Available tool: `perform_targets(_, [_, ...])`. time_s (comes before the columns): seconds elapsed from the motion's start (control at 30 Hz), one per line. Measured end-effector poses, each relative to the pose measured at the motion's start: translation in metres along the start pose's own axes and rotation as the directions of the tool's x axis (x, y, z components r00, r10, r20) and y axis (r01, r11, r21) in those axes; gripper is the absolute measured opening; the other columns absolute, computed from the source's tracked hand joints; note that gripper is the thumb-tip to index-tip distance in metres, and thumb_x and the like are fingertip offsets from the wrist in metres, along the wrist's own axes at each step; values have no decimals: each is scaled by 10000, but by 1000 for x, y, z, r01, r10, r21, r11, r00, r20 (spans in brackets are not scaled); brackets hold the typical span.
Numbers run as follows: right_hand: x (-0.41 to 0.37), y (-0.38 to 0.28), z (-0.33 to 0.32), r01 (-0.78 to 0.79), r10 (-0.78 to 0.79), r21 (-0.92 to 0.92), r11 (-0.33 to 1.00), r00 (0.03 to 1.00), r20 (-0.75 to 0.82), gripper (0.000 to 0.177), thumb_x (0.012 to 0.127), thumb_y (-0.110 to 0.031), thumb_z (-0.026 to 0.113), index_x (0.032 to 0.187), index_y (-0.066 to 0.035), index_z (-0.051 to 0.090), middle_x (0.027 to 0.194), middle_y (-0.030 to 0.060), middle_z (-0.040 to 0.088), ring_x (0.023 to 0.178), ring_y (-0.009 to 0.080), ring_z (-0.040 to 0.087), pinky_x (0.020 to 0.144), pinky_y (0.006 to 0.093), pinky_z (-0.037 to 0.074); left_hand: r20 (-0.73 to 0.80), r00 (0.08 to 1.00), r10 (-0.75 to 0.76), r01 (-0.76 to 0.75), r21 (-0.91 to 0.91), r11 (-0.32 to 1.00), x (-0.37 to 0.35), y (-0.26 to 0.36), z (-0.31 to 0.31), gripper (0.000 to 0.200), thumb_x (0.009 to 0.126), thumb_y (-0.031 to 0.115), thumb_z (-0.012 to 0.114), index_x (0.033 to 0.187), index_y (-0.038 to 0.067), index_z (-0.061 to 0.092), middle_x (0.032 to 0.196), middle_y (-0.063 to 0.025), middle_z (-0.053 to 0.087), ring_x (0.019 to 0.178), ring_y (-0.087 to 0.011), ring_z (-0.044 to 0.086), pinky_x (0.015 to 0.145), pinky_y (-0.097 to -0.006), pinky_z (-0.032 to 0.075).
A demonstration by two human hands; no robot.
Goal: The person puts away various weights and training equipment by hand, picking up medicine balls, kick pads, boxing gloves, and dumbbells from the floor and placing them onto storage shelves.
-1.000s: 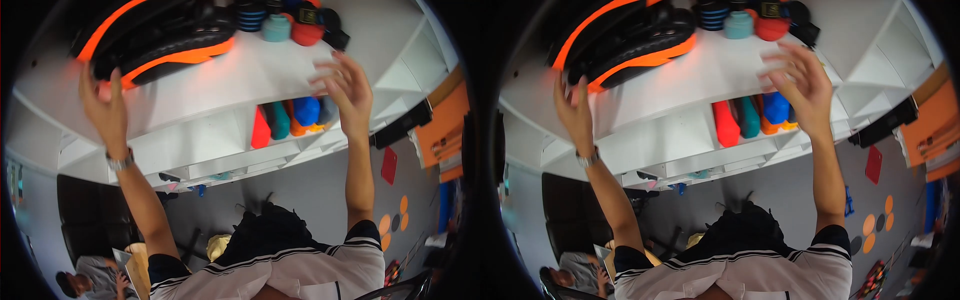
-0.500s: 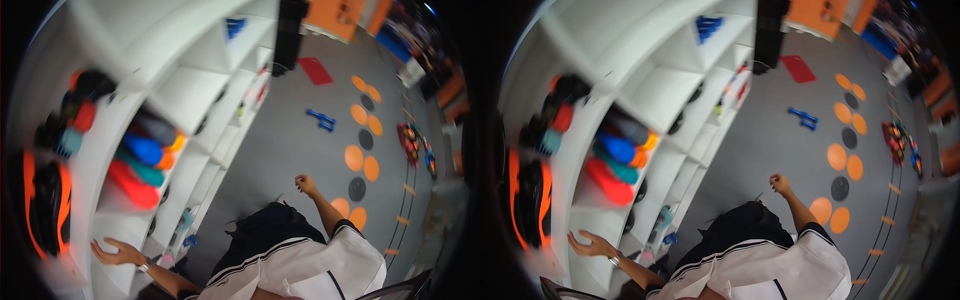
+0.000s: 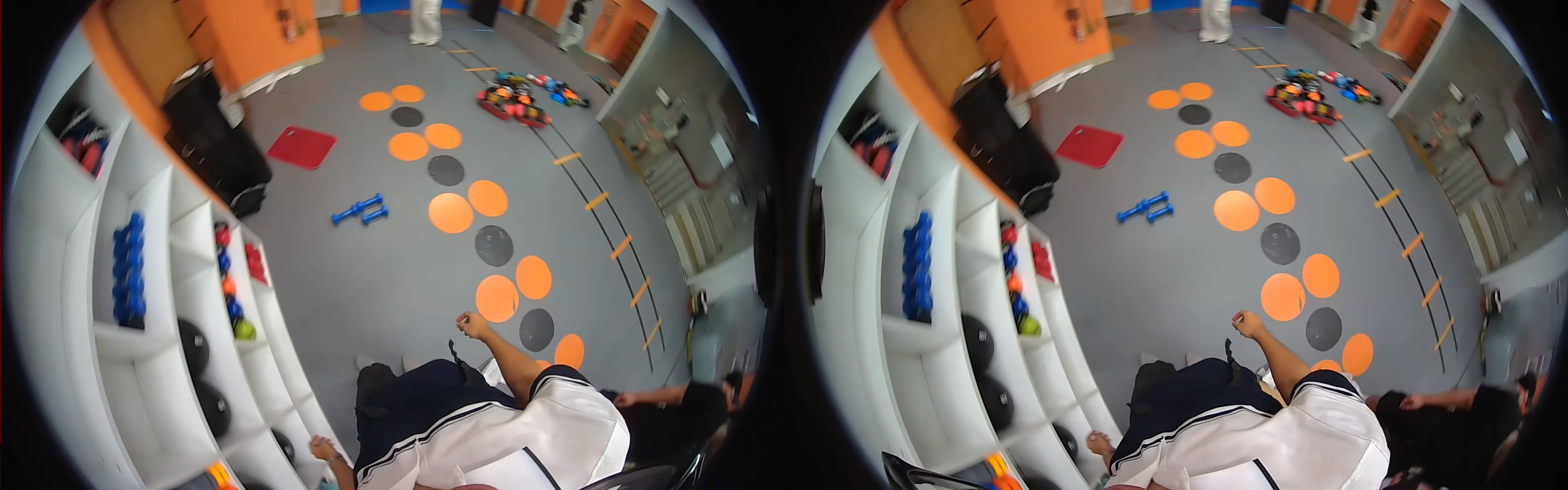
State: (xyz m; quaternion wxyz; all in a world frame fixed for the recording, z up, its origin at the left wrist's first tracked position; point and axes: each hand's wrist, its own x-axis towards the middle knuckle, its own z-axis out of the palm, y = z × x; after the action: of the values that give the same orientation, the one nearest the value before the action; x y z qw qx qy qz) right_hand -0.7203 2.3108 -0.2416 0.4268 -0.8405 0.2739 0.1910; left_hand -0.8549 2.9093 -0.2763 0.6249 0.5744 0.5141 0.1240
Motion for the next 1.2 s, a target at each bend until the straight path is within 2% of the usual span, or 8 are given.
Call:
perform_targets(0.03, [5, 4, -4, -24, 25, 38, 999, 999, -34, 247, 845, -181, 680, 1039, -30, 657, 748, 70, 689, 563, 135, 634, 493, 294, 514, 180, 915, -361, 383, -104, 918, 38, -21, 10, 136, 853, 86, 476, 932, 59, 584, 626, -78, 544, 459, -203, 532, 357, -318, 418])
perform_targets(0.07, [10, 10, -7, -48, 54, 79, 996, 996, -70, 246, 845, -178, 680, 1040, -30, 656, 751, 70, 688, 561, 135, 632, 489, 292, 510, 250, 842, -478, 462, 123, 878, 41, -16, 37, 132, 856, 96, 489, 935, 57, 588, 636, -78, 553, 463, -197, 537, 361, -313, 422])
perform_targets(0.2, [8, 13, -18, -126, 190, 278, 952, 958, -217, 240, 841, -167, 679, 1038, -32, 656, 705, 59, 665, 543, 126, 613, 462, 285, 492, 415, 695, -587, -13, 824, 566, 57, 25, 184, 128, 870, 133, 539, 944, 52, 604, 676, -78, 588, 479, -175, 556, 378, -293, 436])
perform_targets(0.3, [-5, 15, -17, -233, 390, 536, 811, 899, -199, 246, 832, -175, 687, 1035, -39, 658, 694, 53, 660, 547, 128, 613, 463, 285, 494, 568, 574, -590, -335, 820, 464, 73, 67, 313, 140, 880, 160, 577, 952, 48, 616, 706, -78, 615, 491, -158, 570, 390, -279, 447])
perform_targets(0.5, [3, 45, -10, -387, 546, 503, 773, 809, -217, 292, 795, -258, 691, 1024, -78, 681, 734, 85, 705, 565, 169, 651, 570, 329, 537, 858, 405, -316, -600, 510, 616, 50, 146, 584, 165, 936, 177, 570, 1013, 40, 622, 770, -74, 641, 573, -147, 610, 440, -273, 483])
perform_targets(0.97, [118, 133, -231, -370, 772, 805, 464, 615, -161, 247, 833, -159, 684, 1057, -58, 663, 787, 68, 696, 609, 147, 651, 509, 283, 521, 686, 424, -591, -686, 669, 285, -135, 95, 829, 157, 858, 162, 599, 910, 29, 663, 746, -85, 645, 574, -182, 622, 476, -324, 526])
perform_targets(1.03, [143, 137, -273, -321, 730, 772, 549, 634, -255, 243, 839, -153, 676, 1057, -48, 659, 793, 70, 692, 609, 147, 647, 507, 285, 516, 674, 389, -628, -818, 566, 101, -162, 85, 853, 160, 850, 172, 609, 906, 37, 675, 753, -87, 649, 583, -193, 633, 500, -350, 543])
perform_targets(1.2, [223, 146, -388, -274, 666, 733, 623, 677, -313, 254, 848, -142, 663, 1078, -35, 645, 804, 73, 677, 613, 149, 642, 505, 289, 504, 632, 446, -634, -688, 695, 209, -211, 73, 932, 182, 844, 197, 618, 909, 34, 665, 732, -86, 637, 564, -217, 620, 511, -366, 543])
